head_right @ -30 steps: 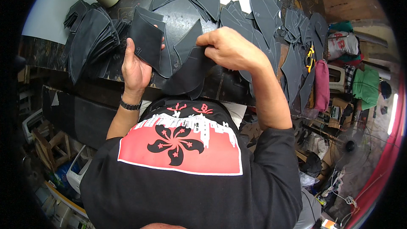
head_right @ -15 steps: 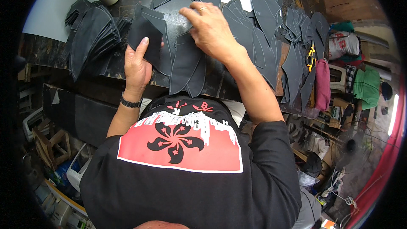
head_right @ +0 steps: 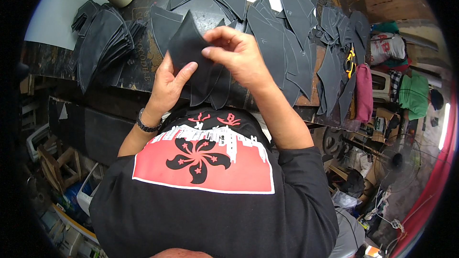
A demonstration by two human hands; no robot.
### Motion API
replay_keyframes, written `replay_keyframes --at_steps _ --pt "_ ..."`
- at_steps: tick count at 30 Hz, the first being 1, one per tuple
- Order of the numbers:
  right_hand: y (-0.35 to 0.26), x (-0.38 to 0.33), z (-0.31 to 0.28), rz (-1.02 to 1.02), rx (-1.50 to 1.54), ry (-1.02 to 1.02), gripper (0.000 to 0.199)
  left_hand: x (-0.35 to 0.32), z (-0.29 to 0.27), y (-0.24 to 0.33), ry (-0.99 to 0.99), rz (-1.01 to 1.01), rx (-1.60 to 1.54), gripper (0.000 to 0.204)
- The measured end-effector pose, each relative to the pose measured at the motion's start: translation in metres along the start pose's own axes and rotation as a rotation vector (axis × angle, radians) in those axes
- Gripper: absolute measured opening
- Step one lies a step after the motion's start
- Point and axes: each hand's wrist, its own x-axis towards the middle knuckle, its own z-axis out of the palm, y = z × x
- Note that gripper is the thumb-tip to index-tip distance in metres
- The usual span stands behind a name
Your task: The person repeatedly picks up black fabric pieces from a pile on a workbench, flips them over, and places them into a separate stack. The person handles the pieces one at a time, turning them over to check the other side before stacking them.
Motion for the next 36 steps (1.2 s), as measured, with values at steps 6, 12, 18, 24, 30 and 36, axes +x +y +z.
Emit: replay_keyframes --at_steps 6,12,18,24,30,36 --pt "-0.024 0.008 -0.038 -0.161 0.186 0.27 0.02 -0.014 -0.009 0.026 -0.16 0.084 0.701 0.069" --pt "-0.041 0.021 -0.056 -0.151 0.118 0.224 0.028 -0.017 -0.005 0.027 -0.23 -0.031 0.52 0.067" --pt "-0.079 0.014 -0.049 -0.092 -0.364 -0.313 0.039 -0.021 -0.007 0.017 -0.215 -0.082 0.309 0.061" --pt "-0.05 0.034 -0.013 -0.317 -1.17 -0.449 0.014 -0.012 -0.019 0.019 -0.068 -0.113 0.247 0.061" --pt "-0.001 0.027 0.016 -0.661 -1.289 -0.17 0.032 0.007 -0.016 0.016 0.009 0.214 0.816 0.055" --pt "0.003 -0.024 0.0 -0.107 -1.057 0.187 0.036 0.022 -0.013 0.008 -0.061 0.286 1.028 0.065"
